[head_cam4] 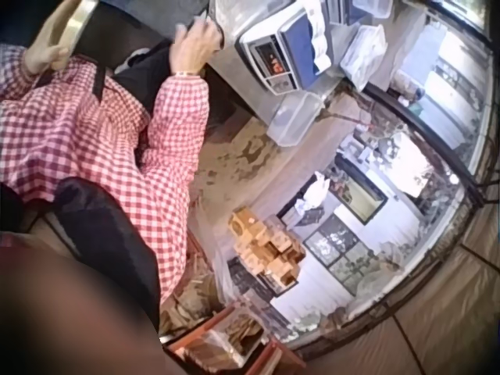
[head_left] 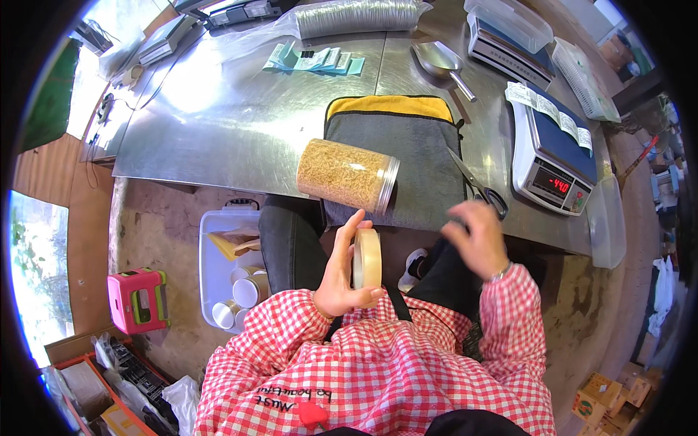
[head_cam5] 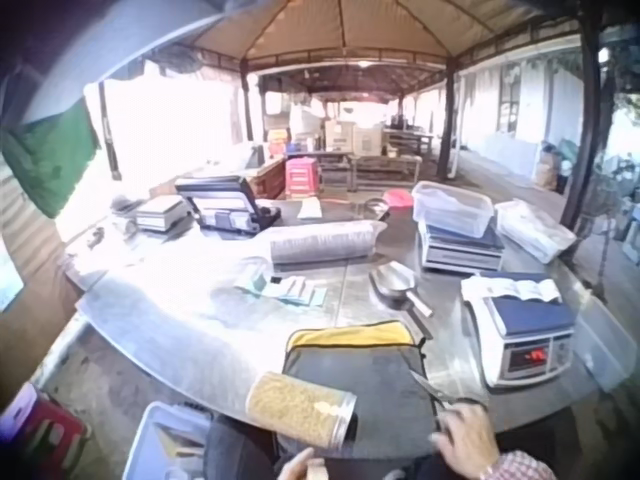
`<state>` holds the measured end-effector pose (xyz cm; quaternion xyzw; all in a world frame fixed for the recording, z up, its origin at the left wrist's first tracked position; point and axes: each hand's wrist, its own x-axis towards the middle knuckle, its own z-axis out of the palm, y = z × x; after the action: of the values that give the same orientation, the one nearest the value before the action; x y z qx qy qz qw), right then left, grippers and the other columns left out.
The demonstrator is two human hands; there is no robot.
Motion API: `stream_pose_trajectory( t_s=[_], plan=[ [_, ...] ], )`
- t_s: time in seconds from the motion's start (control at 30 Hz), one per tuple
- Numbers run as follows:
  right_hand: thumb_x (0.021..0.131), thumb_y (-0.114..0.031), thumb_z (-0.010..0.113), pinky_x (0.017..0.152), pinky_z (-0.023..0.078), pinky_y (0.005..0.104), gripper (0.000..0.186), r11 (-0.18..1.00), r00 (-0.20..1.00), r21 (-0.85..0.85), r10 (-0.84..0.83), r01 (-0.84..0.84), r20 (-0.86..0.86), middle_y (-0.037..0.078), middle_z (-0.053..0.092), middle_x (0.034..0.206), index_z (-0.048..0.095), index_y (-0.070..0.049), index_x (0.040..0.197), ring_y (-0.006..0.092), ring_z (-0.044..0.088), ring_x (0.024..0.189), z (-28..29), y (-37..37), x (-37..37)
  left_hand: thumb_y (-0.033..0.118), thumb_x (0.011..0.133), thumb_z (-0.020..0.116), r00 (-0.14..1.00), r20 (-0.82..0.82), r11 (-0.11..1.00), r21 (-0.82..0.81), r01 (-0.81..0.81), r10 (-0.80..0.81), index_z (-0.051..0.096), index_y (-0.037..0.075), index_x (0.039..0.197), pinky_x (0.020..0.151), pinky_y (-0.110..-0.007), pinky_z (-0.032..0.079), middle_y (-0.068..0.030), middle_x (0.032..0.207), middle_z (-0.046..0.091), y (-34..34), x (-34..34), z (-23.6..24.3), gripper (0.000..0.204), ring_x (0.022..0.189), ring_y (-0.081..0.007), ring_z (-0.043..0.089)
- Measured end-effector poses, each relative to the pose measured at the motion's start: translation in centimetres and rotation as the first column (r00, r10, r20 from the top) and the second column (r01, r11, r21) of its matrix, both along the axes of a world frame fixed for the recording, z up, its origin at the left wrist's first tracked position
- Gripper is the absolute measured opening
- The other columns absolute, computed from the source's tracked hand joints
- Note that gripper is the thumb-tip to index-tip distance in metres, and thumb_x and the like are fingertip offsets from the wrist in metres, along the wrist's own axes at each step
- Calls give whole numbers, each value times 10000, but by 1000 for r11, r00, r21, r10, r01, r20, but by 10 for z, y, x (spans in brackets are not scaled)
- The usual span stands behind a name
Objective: The person repeatedly applies clear packing tape to the lids of cylindrical containers filled with granular material. They pull tape from a roll, smooth it over the lid, and cut it with scissors. The sealed containers are placed into a plastic bin. The person also briefly handles small paper packets.
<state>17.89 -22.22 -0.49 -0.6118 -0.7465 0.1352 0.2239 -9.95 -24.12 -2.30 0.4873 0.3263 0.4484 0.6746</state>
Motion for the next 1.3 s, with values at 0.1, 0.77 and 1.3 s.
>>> stream_pose_trajectory(
  t_s=[0.1, 0.77, 1.3],
  plan=[
    [755, -272, 765, 858, 460, 395, 381, 885, 761, -150, 279, -440, -586, 135, 625, 995, 635, -44, 1031, 319, 583, 957, 26, -37, -69, 293, 547, 799, 1000, -9, 997, 72, -17, 17, 153, 39, 1492, 1052, -345, 272, -127, 1369, 320, 0, 10, 4, 1173, 1239, -223, 350],
    [759, -261, 757, 584, 431, 389, 306, 976, 855, 67, 213, -206, -473, 136, 521, 707, 597, -2, 783, 312, 529, 663, 9, -26, -37, 61, 864, 599, 804, -476, 742, 667, 65, 357, 634, 21, 1056, 836, -370, 471, -132, 979, 646, 123, 13, 50, 199, 943, -299, 615],
    [737, -203, 741, 722, 446, 427, 261, 993, 984, 121, -37, 15, 177, 131, 560, 819, 553, -37, 810, 325, 541, 824, -57, 80, -25, 563, 620, 751, 461, -831, 468, 556, 687, 310, 503, 164, 1321, 970, -421, 344, -21, 1302, 540, 148, 6, 37, 844, 1187, -229, 498]
  ],
)
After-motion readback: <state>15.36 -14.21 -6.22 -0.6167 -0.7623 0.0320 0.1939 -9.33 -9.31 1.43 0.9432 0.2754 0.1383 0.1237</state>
